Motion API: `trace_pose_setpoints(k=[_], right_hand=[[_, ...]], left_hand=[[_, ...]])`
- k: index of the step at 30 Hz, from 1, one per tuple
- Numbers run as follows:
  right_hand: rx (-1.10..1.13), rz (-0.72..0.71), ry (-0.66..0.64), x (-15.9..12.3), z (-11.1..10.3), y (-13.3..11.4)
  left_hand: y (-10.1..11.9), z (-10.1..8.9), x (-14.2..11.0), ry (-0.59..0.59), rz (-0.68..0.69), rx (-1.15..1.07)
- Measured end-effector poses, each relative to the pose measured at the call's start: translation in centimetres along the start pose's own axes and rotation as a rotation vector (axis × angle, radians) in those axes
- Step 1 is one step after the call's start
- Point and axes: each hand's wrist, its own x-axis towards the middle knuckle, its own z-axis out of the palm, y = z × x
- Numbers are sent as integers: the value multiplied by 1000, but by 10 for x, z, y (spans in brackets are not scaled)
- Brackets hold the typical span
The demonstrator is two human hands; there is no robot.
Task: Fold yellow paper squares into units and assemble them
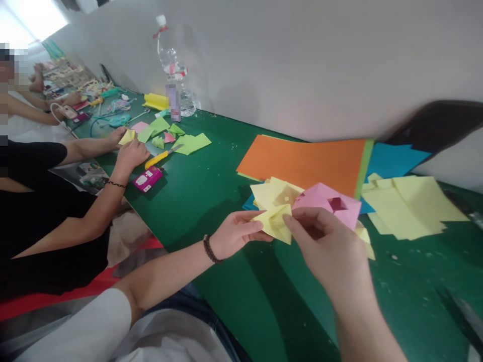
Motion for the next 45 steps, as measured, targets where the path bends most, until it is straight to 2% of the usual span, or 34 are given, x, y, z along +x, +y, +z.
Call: trace_pose_setpoints(k=[8,22,27,30,32,36,42,45], right_hand=[[10,13,-29,-1,1,0],[-49,-130,17,0,6,13],[185,-242,45,-3,8,15],[368,-214,59,-5,8,14],[404,-186,43,-6,9,14],[325,-217,-43,-4,9,12],[184,-132,-36,-4,8,10],[161,-241,-7,-5,9,12]], left_hand=[[1,2,1,29,-34,-19],[-1,0,2,31,-48,-29],[0,0,2,32,-52,-17],[0,1,2,35,-61,-17],[0,2,1,35,-64,-18],[0,1,2,32,-48,-20],[2,1,2,32,-37,-7],[1,1,2,45,-27,-6]])
